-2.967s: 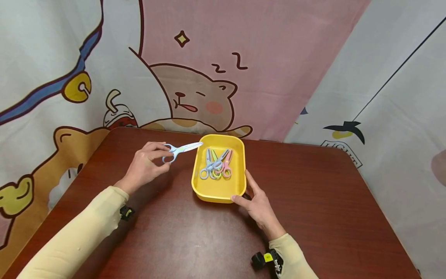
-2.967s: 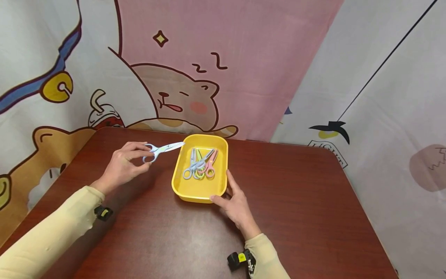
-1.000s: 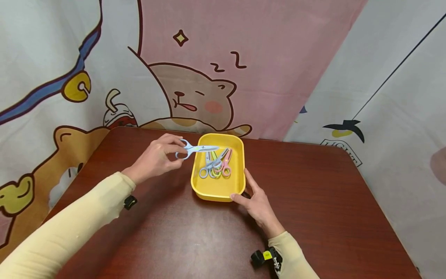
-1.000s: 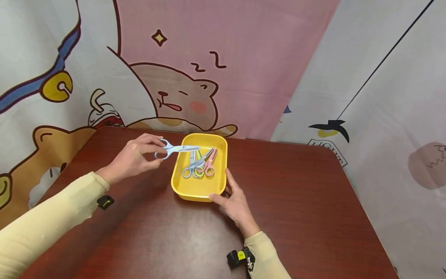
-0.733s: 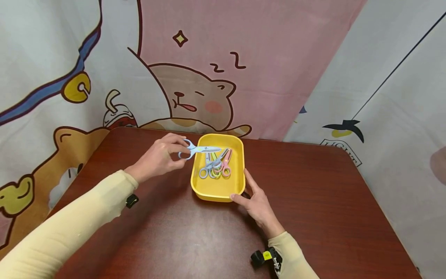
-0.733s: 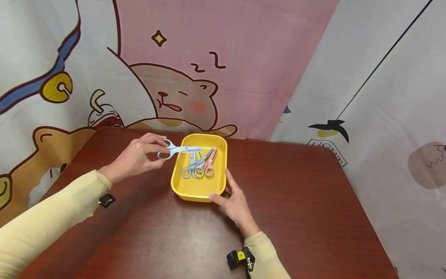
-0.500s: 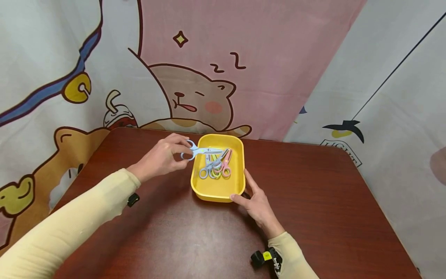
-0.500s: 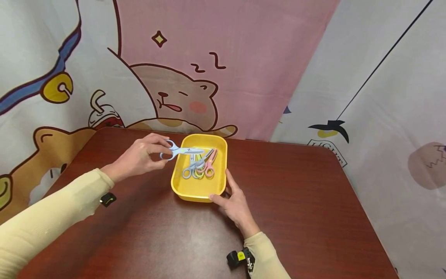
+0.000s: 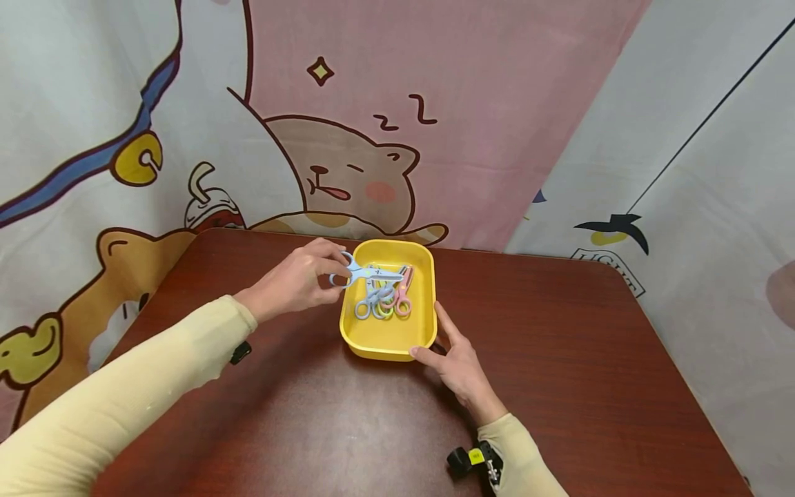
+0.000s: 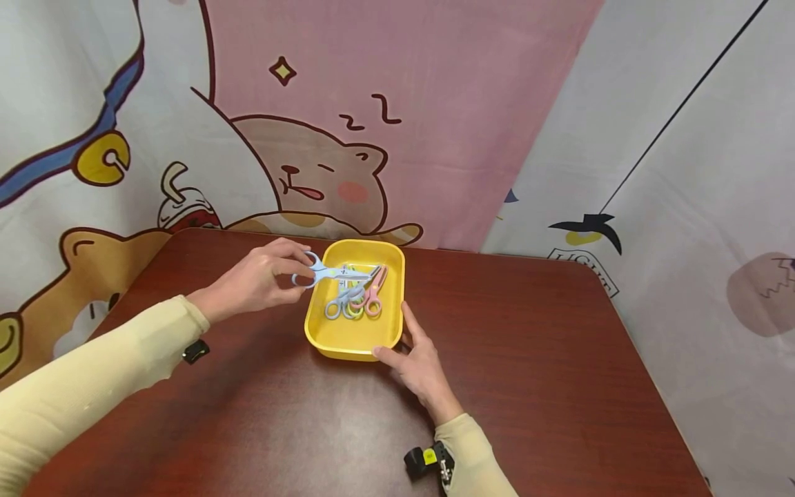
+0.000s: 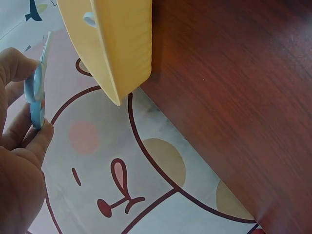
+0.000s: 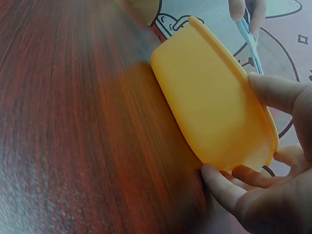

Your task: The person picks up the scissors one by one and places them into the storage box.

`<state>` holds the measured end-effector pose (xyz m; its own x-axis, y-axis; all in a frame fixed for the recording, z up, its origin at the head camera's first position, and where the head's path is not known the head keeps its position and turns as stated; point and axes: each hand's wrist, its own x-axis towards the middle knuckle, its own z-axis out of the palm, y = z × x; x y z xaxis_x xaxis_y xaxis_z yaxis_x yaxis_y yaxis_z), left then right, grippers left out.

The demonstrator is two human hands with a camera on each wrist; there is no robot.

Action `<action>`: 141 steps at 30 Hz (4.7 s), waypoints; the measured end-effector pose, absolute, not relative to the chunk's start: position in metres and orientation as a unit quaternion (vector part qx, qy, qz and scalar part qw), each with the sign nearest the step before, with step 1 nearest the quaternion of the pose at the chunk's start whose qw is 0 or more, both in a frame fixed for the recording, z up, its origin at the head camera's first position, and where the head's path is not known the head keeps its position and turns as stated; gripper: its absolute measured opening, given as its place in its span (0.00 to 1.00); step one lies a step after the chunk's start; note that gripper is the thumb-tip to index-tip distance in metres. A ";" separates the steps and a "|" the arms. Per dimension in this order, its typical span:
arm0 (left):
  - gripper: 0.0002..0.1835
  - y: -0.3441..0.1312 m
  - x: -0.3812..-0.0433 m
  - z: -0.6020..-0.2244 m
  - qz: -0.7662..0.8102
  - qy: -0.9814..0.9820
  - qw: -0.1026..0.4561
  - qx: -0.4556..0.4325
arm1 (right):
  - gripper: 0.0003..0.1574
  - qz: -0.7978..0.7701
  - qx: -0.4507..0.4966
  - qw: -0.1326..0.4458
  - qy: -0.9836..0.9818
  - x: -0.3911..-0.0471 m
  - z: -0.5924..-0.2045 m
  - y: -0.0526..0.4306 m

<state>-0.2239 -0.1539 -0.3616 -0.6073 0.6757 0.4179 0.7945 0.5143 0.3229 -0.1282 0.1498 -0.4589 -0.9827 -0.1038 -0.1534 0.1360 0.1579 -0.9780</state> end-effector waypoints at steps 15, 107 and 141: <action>0.10 -0.139 -0.222 -0.357 -0.245 -0.849 0.103 -0.457 | 0.62 -0.652 0.007 0.090 0.753 -0.127 -0.459 0.150; 0.13 -0.082 -0.240 -0.357 -0.071 -0.841 -0.087 -0.529 | 0.63 -0.666 0.010 0.089 0.740 -0.127 -0.460 0.151; 0.16 -0.086 -0.250 -0.365 -0.038 -0.845 -0.102 -0.524 | 0.62 -0.654 0.010 0.091 0.751 -0.127 -0.459 0.151</action>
<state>-0.2496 -0.0861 -0.3648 -0.4295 0.8933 -0.1327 0.8775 0.4475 0.1722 -0.1266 0.1506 -0.4594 -0.9832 -0.1048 -0.1497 0.1339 0.1442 -0.9804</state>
